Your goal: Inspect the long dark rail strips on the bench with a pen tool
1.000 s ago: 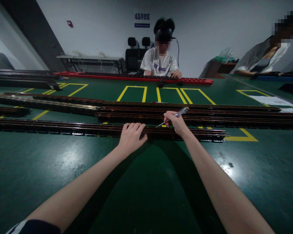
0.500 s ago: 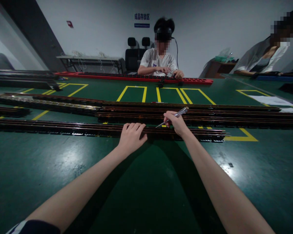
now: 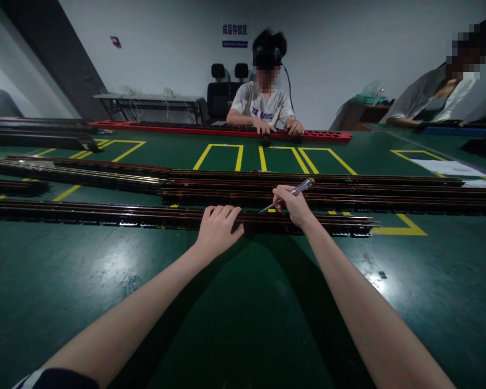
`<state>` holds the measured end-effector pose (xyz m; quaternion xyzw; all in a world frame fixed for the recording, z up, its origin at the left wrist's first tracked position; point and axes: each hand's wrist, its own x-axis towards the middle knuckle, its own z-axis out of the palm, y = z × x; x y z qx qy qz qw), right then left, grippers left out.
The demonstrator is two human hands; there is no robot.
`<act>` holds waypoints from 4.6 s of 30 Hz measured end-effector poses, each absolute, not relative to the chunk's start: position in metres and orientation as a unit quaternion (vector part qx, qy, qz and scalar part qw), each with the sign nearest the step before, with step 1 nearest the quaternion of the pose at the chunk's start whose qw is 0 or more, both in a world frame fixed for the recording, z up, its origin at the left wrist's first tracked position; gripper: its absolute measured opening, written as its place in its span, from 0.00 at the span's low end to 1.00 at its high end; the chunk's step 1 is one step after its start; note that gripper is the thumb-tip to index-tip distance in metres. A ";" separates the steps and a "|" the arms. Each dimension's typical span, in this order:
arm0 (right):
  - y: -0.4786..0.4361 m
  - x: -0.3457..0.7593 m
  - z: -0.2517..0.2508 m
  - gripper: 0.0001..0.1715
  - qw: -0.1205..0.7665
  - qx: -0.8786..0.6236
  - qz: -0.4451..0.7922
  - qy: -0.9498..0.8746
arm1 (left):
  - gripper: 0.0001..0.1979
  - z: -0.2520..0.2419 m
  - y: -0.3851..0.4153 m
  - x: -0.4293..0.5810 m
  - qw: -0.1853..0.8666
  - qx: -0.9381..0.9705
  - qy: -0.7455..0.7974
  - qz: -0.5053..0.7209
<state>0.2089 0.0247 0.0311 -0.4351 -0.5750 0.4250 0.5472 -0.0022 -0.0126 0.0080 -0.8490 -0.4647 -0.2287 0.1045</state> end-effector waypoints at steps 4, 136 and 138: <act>0.024 0.210 0.034 0.17 0.554 -0.442 0.414 -0.572 | 0.17 0.008 -0.012 -0.003 0.106 -0.849 -0.463 -0.230; 0.025 0.234 0.038 0.17 0.582 -0.470 0.410 -0.522 | 0.16 0.006 -0.013 -0.003 0.109 -0.852 -0.455 -0.236; 0.025 0.233 0.038 0.17 0.584 -0.467 0.410 -0.522 | 0.16 0.007 -0.013 -0.003 0.108 -0.851 -0.456 -0.236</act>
